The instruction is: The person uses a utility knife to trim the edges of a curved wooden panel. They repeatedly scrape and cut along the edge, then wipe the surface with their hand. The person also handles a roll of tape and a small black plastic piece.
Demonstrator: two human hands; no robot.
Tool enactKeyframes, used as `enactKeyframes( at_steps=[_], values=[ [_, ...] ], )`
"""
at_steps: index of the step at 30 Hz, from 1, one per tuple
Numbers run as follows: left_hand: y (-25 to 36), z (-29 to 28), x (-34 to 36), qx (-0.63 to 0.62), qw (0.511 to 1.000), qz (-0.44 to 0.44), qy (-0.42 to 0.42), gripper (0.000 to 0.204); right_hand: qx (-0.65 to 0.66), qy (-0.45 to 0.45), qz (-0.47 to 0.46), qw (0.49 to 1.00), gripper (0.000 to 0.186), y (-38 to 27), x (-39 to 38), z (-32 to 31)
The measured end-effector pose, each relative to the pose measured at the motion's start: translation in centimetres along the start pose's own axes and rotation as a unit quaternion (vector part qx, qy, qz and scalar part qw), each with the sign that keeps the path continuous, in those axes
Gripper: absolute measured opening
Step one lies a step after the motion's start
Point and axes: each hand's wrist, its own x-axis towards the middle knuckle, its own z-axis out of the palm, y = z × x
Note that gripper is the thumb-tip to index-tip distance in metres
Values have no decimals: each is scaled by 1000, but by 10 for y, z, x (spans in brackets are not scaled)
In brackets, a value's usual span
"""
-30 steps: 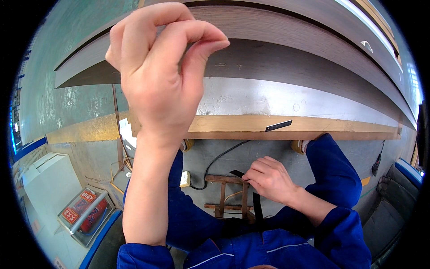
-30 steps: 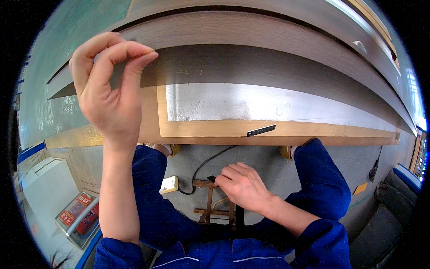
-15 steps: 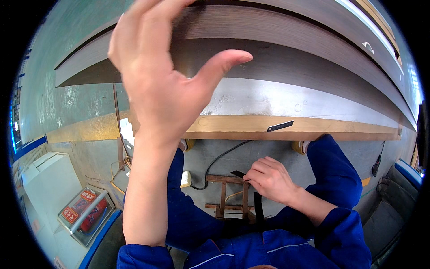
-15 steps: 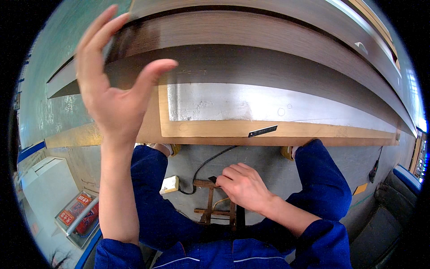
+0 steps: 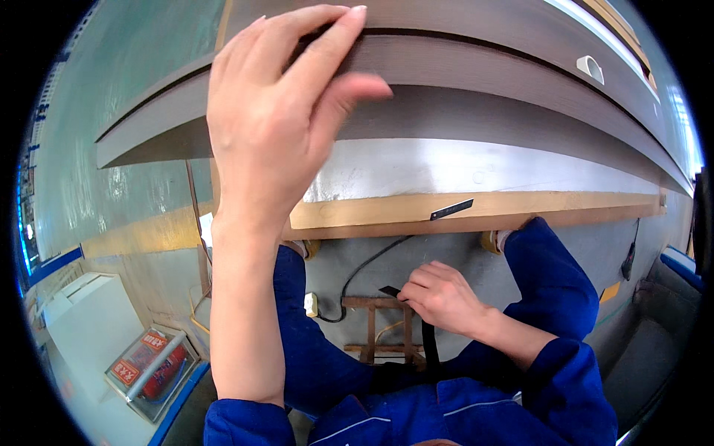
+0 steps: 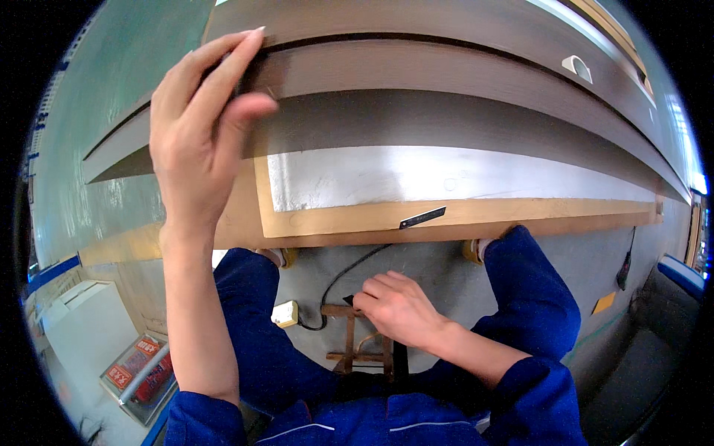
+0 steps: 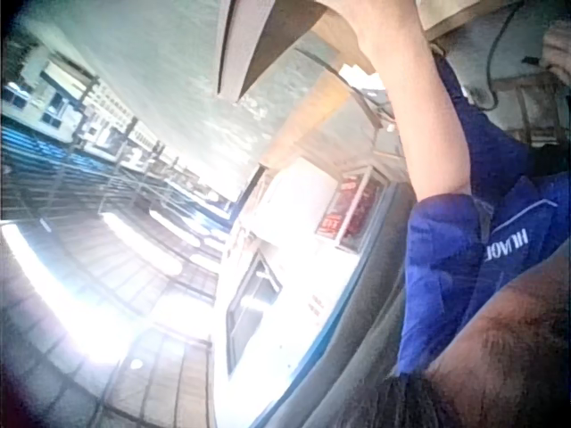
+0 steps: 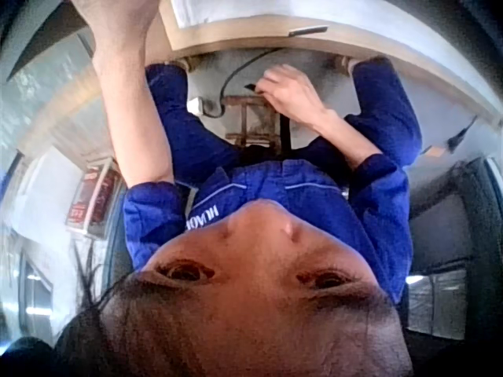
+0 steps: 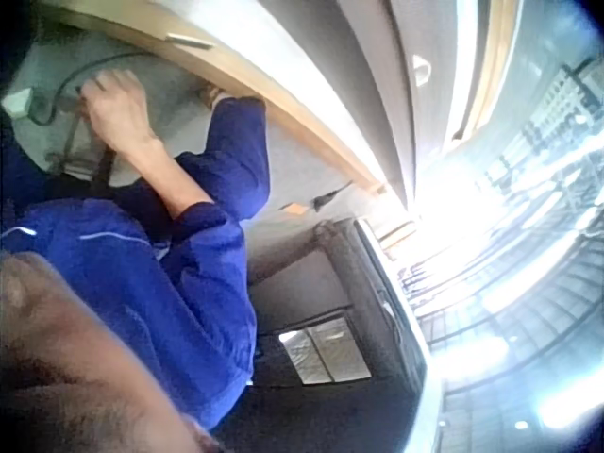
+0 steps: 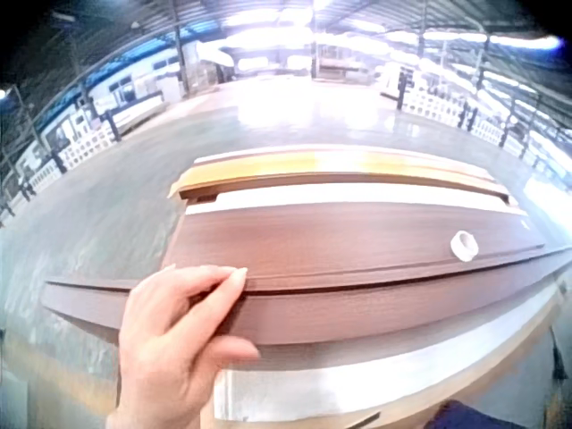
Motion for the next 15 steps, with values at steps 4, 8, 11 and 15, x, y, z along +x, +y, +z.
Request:
enactKeyframes(
  at_steps=[4, 8, 11, 15],
  values=[
    [20, 11, 7, -17, 999, -25, -13, 60, -9, 11, -2, 1000, 11, 2, -7, 1],
    [21, 16, 13, -54, 998, -35, 14, 49, -12, 22, -6, 1000, 13, 1, -15, -1],
    [18, 14, 16, -80, 996, -27, 18, 46, -11, 9, -15, 1000, 13, -2, -19, -5],
    [27, 13, 23, -81, 996, -14, -37, 54, -28, 12, -44, 999, 9, -7, -22, -9]
  ],
)
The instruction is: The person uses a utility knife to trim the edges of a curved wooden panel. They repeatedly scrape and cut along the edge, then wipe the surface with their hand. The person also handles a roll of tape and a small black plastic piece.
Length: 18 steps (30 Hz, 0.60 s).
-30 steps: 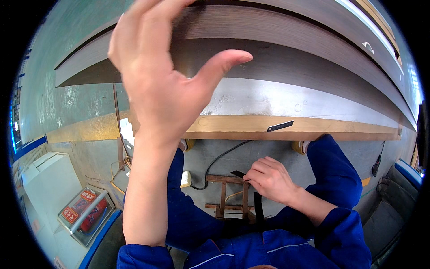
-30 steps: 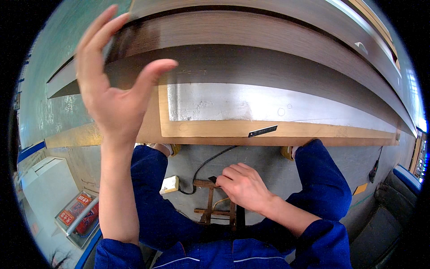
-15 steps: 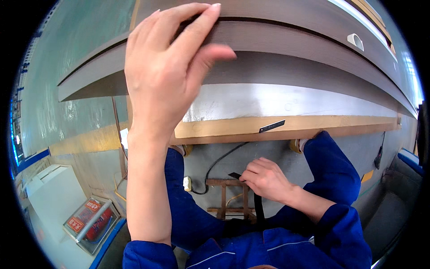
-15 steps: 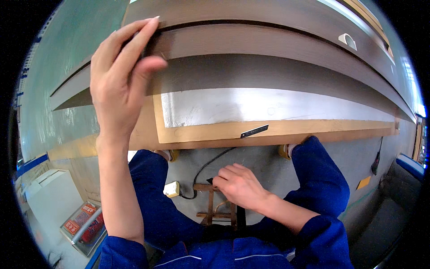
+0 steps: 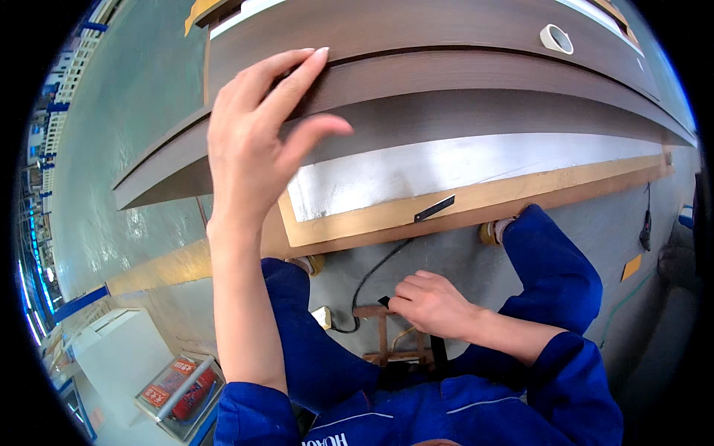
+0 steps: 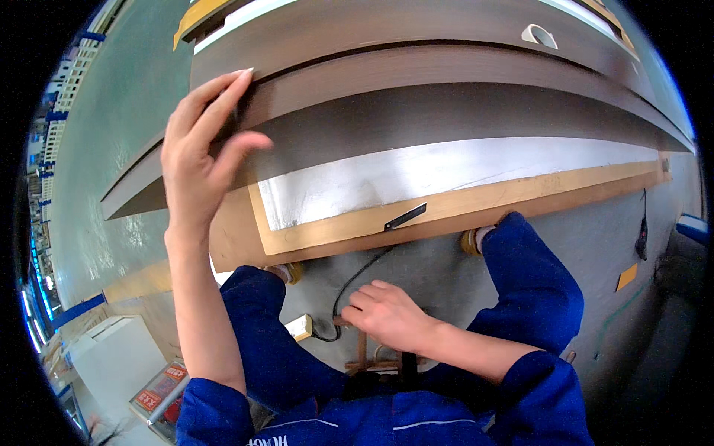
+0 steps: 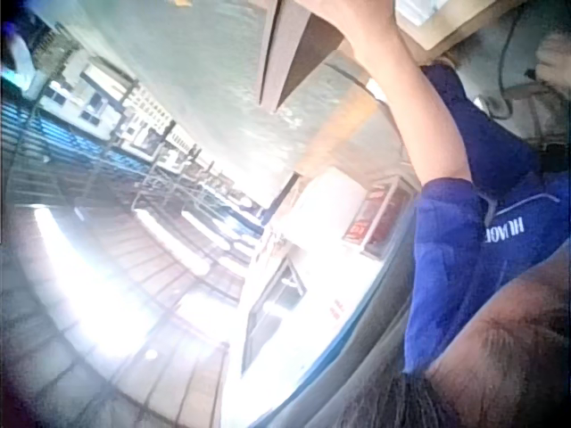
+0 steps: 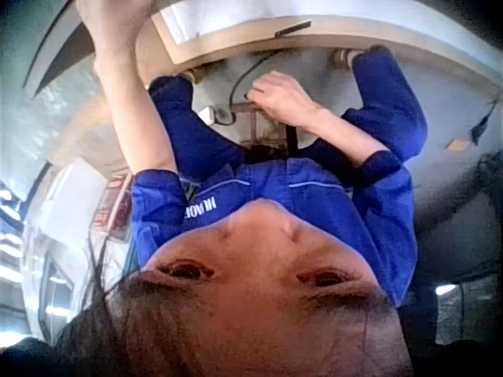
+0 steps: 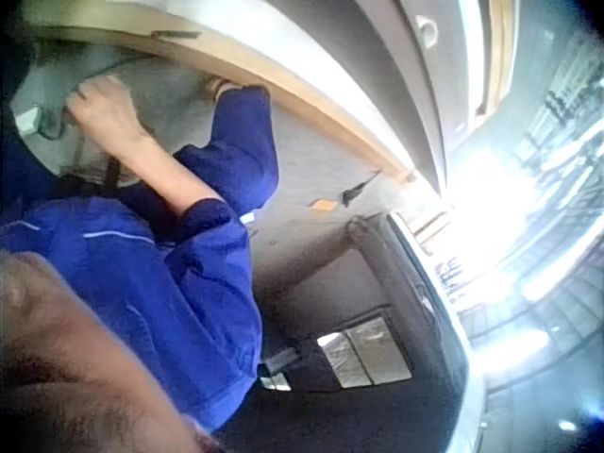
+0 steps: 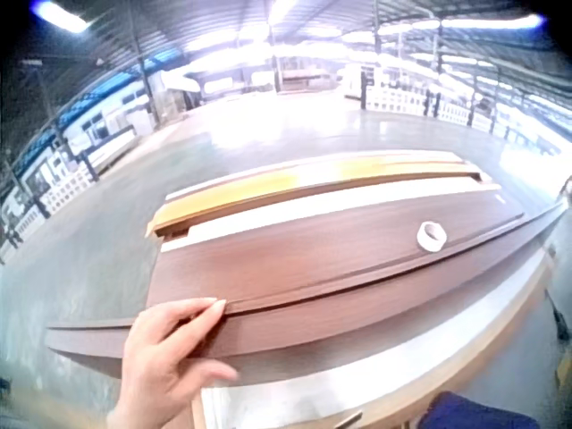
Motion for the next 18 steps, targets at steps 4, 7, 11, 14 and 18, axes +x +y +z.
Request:
enactKeyframes(
  at_steps=[4, 7, 11, 14, 18],
  values=[
    [20, 13, 15, -4, 1000, -8, -24, 57, -31, 33, -40, 998, 6, -9, -1, 1],
    [27, 8, 25, -68, 997, -40, -27, 49, -44, 42, -52, 997, 5, -15, -3, 0],
    [36, 7, 36, -84, 993, -39, -73, 49, -58, 54, -61, 995, 4, -20, -5, -3],
    [46, 17, 44, -50, 995, 0, -84, 49, -80, 58, -62, 993, 4, -20, -7, -6],
    [57, 23, 59, -97, 993, 4, -71, 49, -103, 100, -70, 987, 4, -23, -11, -6]
  ],
)
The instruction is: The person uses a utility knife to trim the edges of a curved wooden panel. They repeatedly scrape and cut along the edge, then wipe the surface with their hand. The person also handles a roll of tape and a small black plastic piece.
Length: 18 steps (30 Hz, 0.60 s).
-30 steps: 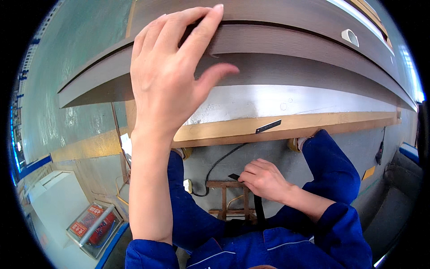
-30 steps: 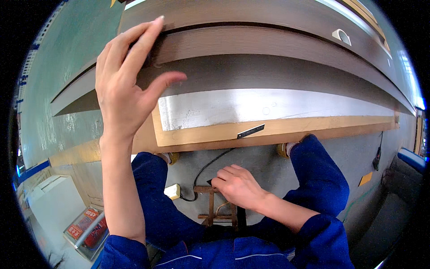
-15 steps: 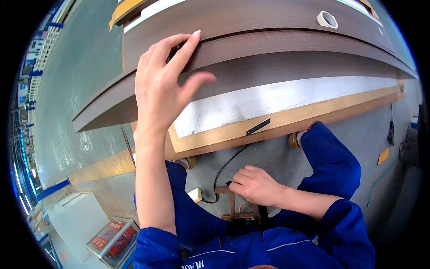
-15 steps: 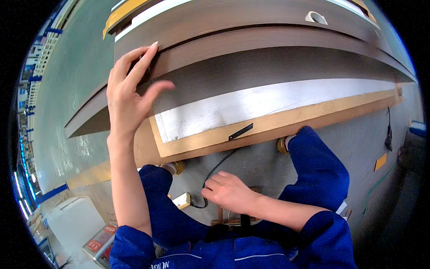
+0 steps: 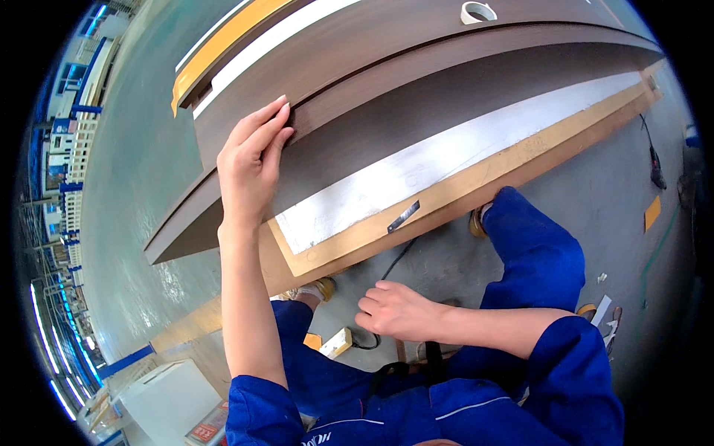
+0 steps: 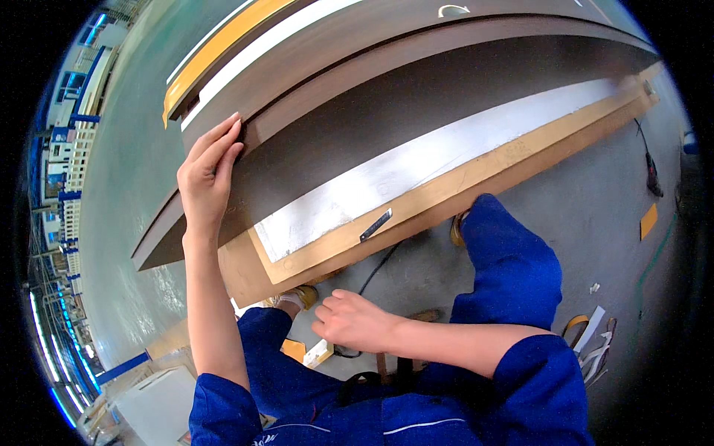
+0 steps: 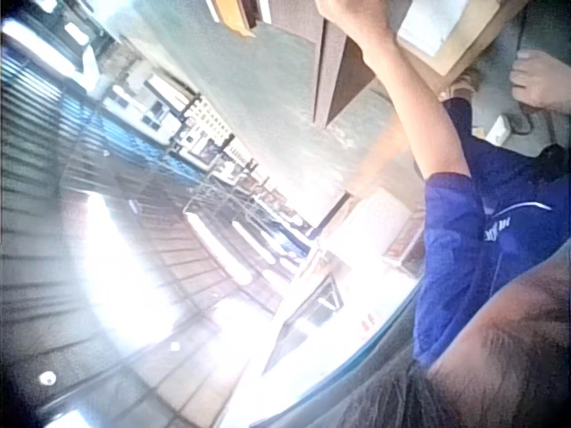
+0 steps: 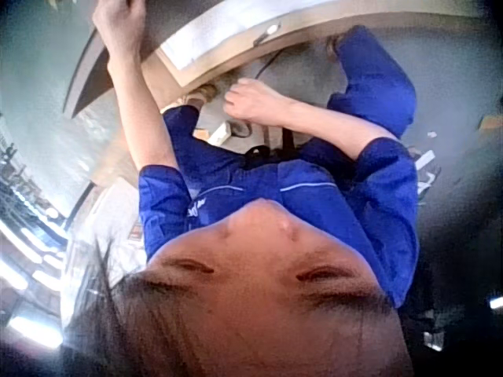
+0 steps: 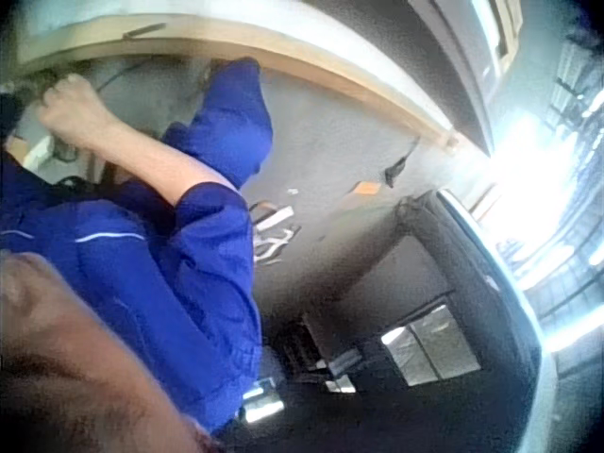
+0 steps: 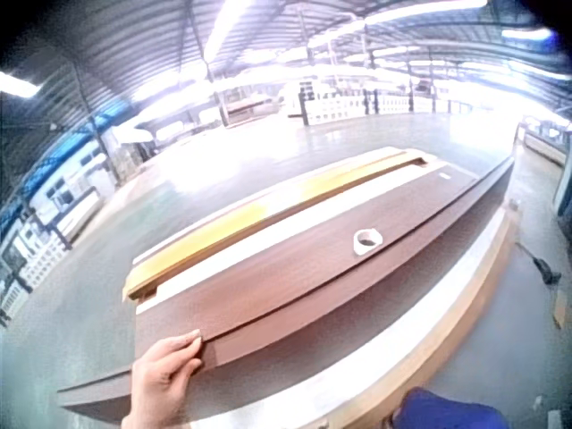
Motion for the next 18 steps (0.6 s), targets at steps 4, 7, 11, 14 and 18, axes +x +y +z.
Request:
enactKeyframes(
  at_steps=[4, 7, 11, 14, 18],
  values=[
    [16, 9, 8, 18, 999, 22, -34, 60, -12, 32, -13, 999, 5, -3, -2, -1],
    [24, 23, 15, 53, 998, -9, -39, 63, -16, 34, -14, 999, 4, -5, -5, -3],
    [25, 29, 21, 68, 997, -8, -40, 58, -21, 43, -15, 999, 5, -6, -6, -7],
    [24, 30, 22, 87, 995, 22, -31, 56, -24, 37, -22, 999, 5, -8, -7, -9],
    [26, 40, 24, 110, 991, 72, -24, 50, -21, 44, -15, 999, 6, -7, -9, -10]
  ],
)
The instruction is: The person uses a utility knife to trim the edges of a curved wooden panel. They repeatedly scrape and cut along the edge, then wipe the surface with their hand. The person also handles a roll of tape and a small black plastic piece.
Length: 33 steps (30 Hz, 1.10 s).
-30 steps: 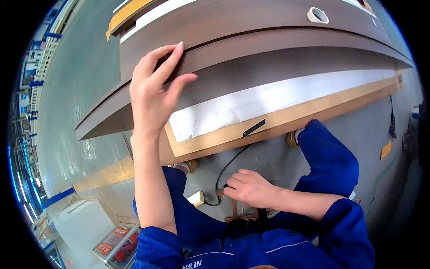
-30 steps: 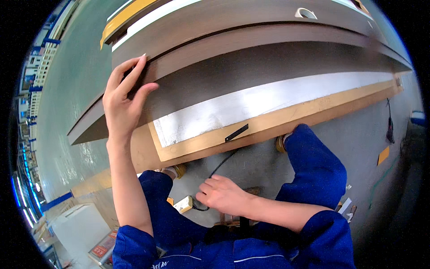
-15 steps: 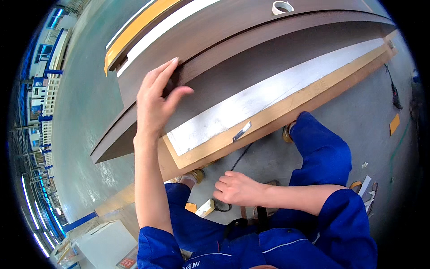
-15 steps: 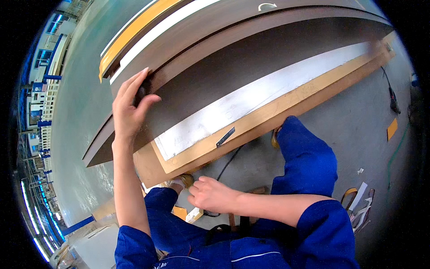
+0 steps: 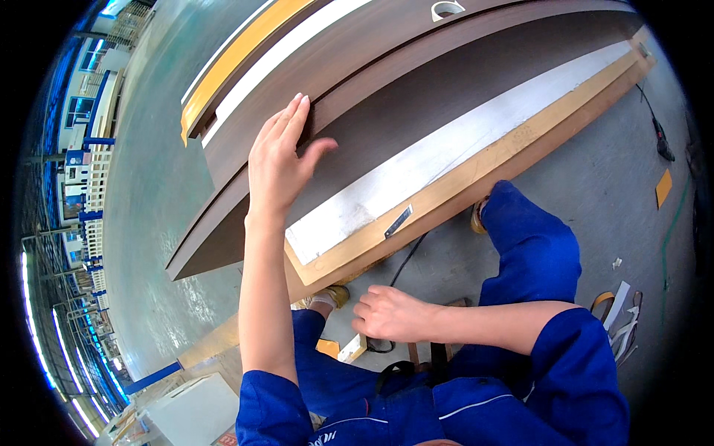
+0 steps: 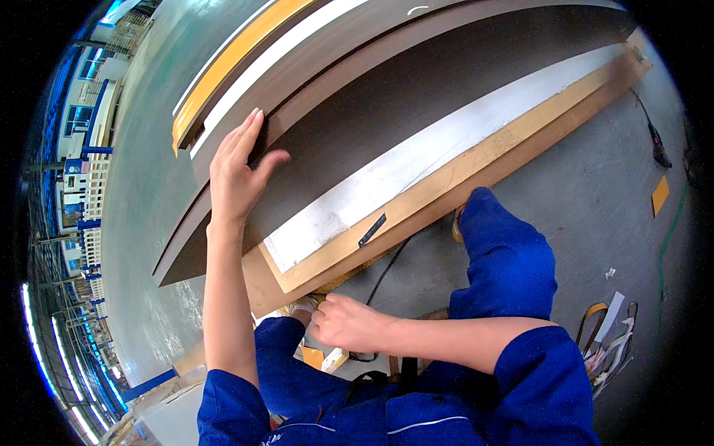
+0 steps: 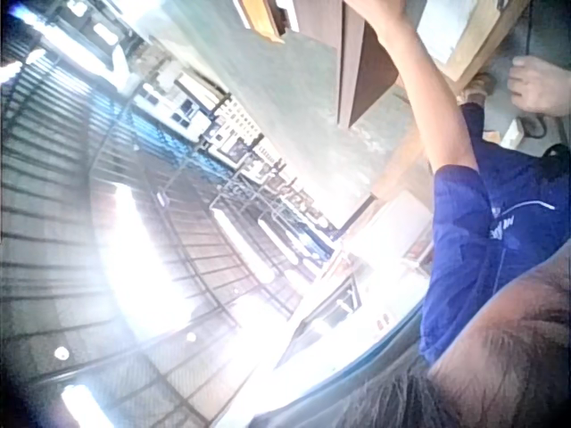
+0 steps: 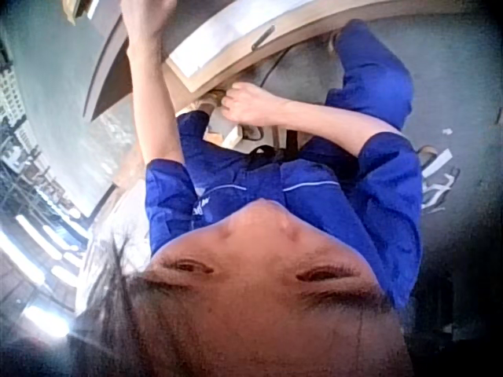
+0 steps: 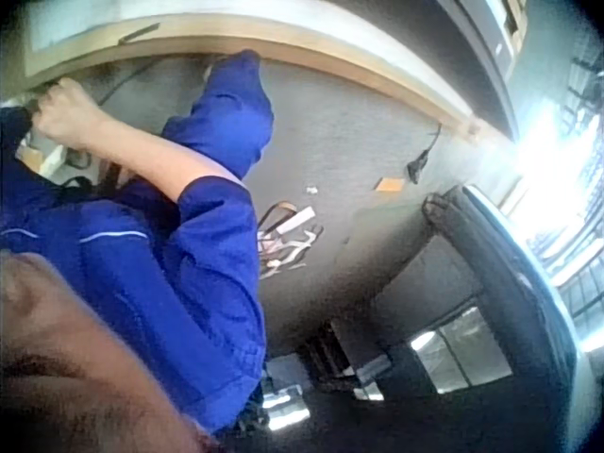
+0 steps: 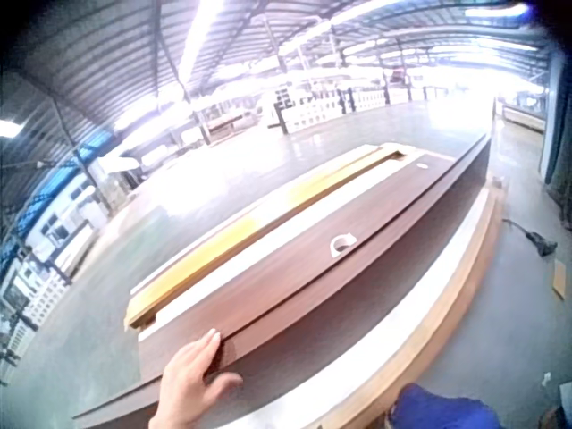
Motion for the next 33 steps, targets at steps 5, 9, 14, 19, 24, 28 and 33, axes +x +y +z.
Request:
enactKeyframes(
  at_steps=[5, 9, 14, 19, 24, 28, 33],
  values=[
    [-7, -2, 0, 4, 1000, 15, 22, 48, 7, -4, 82, 997, 3, 32, 9, -21],
    [-19, -21, -19, 17, 999, -36, 0, 53, 175, 93, 253, 947, 7, 85, 25, -76],
    [-28, -15, -34, -12, 997, -59, 42, 55, 57, 108, 244, 962, 9, 133, 57, -148],
    [-26, -6, -28, -15, 994, -65, 92, 47, 5, 103, 252, 962, 11, 148, 75, -177],
    [-6, 8, -7, -17, 995, -42, 91, 54, -8, 81, 238, 968, 12, 157, 80, -187],
    [4, 19, 3, -8, 994, -49, 102, 54, -31, 77, 225, 971, 11, 159, 76, -195],
    [3, 21, -1, 10, 993, -45, 108, 53, -24, 74, 233, 969, 11, 165, 73, -203]
  ],
)
